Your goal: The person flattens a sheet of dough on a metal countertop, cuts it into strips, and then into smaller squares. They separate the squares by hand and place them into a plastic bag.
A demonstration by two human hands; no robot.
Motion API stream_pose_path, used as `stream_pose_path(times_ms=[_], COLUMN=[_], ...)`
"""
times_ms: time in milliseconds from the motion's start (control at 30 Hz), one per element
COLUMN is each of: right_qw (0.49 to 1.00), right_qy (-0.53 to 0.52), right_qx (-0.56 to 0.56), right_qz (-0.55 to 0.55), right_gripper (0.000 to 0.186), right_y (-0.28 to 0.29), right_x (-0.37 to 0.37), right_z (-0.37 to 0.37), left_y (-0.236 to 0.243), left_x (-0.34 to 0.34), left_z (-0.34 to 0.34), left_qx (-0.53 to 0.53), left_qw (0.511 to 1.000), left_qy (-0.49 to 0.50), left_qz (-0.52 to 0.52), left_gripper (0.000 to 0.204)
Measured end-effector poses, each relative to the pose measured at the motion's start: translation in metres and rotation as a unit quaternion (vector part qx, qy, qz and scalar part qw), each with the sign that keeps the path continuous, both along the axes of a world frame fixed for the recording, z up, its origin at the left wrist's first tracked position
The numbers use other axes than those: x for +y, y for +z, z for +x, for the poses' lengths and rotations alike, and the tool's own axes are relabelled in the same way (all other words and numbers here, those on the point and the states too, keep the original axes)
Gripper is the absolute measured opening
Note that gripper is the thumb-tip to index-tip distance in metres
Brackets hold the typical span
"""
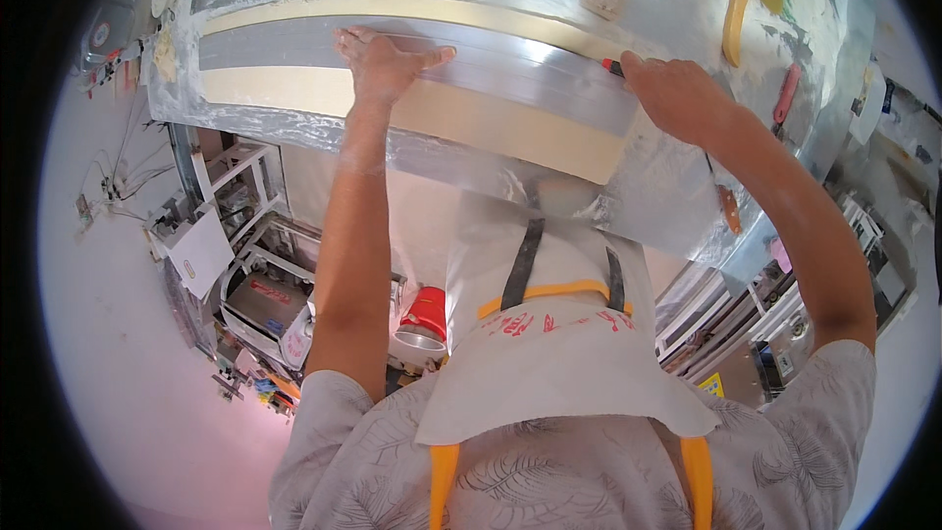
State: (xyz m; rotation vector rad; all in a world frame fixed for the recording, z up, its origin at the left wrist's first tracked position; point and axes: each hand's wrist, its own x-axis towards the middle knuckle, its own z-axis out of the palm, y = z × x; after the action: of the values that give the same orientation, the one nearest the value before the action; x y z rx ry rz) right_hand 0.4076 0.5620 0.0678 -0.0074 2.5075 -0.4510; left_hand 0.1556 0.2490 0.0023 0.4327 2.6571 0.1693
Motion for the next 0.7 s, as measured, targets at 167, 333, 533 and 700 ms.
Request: stream_pose_path(times_ms=[167, 333, 533, 700], right_qw=[1.0, 0.998, 0.999, 0.997], right_qy=[0.005, 0.008, -0.03, -0.07], right_qx=[0.024, 0.055, -0.039, -0.038], right_qz=[0.005, -0.008, -0.005, -0.004], right_gripper=[0.012, 0.015, 0.01, 0.009], right_y=[-0.001, -0.012, 0.009, 0.008], right_x=[0.0, 0.006, 0.031, 0.052], right_z=[0.0, 0.009, 0.042, 0.087], left_y=[-0.004, 0.003, 0.006, 0.011], left_x=[0.066, 0.103, 0.101, 0.106], left_z=[0.11, 0.16, 0.157, 0.156], left_qx=[0.05, 0.012, 0.01, 0.002], left_qw=[0.992, 0.999, 1.0, 1.0], left_qy=[-0.103, 0.02, 0.007, 0.008], left_qz=[-0.06, 0.043, 0.024, 0.027], left_gripper=[0.164, 0.167, 0.166, 0.166])
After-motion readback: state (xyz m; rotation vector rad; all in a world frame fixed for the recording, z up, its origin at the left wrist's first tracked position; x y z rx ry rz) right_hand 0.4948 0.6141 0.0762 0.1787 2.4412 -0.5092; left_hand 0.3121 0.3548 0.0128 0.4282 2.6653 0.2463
